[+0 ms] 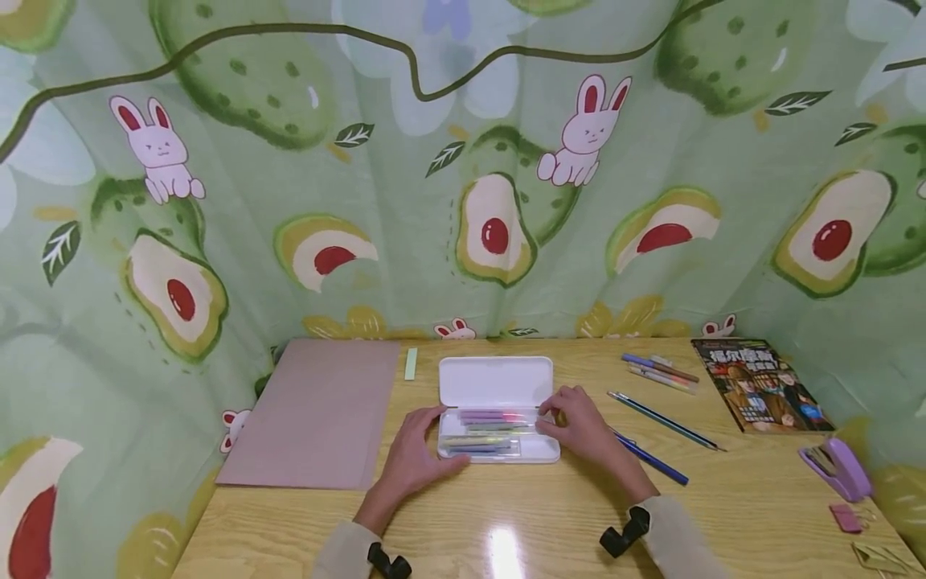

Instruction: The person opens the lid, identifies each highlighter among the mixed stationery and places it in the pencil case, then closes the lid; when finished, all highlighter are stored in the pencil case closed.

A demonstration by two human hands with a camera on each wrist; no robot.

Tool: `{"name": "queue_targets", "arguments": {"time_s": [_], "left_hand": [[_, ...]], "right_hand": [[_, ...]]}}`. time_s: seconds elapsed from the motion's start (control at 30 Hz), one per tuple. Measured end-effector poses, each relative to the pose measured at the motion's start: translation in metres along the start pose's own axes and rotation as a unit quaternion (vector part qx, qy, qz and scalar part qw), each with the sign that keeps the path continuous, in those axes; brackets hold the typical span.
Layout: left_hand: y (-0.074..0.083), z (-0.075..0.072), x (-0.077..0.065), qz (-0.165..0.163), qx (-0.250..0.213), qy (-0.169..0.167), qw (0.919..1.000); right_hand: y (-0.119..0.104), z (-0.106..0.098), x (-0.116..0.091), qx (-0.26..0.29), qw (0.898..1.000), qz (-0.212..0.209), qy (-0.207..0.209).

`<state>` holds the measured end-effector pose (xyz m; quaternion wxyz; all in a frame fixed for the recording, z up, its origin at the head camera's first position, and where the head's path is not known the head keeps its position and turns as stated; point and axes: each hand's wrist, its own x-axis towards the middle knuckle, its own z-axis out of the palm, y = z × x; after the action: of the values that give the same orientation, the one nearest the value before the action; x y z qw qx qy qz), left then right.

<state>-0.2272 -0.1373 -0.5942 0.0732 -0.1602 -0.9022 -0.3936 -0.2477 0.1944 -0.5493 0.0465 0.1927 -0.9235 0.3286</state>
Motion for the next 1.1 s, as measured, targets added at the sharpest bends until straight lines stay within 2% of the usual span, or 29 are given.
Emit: {"name": "queue_targets", "arguments": {"time_s": [0.13, 0.3, 0.4, 0.57, 0.8, 0.97, 1.1], "left_hand": [[0.0, 0.001, 0.0, 0.003, -0.002, 0.003, 1.0], [0.001, 0.001, 0.002, -0.002, 0.002, -0.003, 1.0], [0.002, 0.0, 0.002, -0.006, 0.006, -0.006, 0.9999], [0.004, -0.002, 0.003, -0.003, 0.004, -0.004, 1.0], [0.002, -0.003, 0.001, 0.003, 0.004, -0.001, 1.0], [0.001, -0.002, 0.0, 0.006, 0.003, 0.003, 1.0], [0.001, 0.0, -0.001, 0.002, -0.003, 0.002, 1.0]], "right_hand": [[0.0, -0.002, -0.001, 0.003, 1.0, 0.007, 0.001], [0.013, -0.017, -0.005, 0.041, 0.998, -0.007, 0.039], [0.029, -0.032, -0.009, 0.054, 0.996, -0.021, 0.072], [0.061, -0.061, -0.014, 0.036, 0.992, -0.012, 0.119], [0.103, -0.096, -0.025, -0.012, 0.992, 0.048, 0.114], [0.126, -0.105, -0.034, -0.058, 0.989, 0.092, 0.098], [0.133, -0.109, -0.039, -0.084, 0.986, 0.119, 0.086]]}}
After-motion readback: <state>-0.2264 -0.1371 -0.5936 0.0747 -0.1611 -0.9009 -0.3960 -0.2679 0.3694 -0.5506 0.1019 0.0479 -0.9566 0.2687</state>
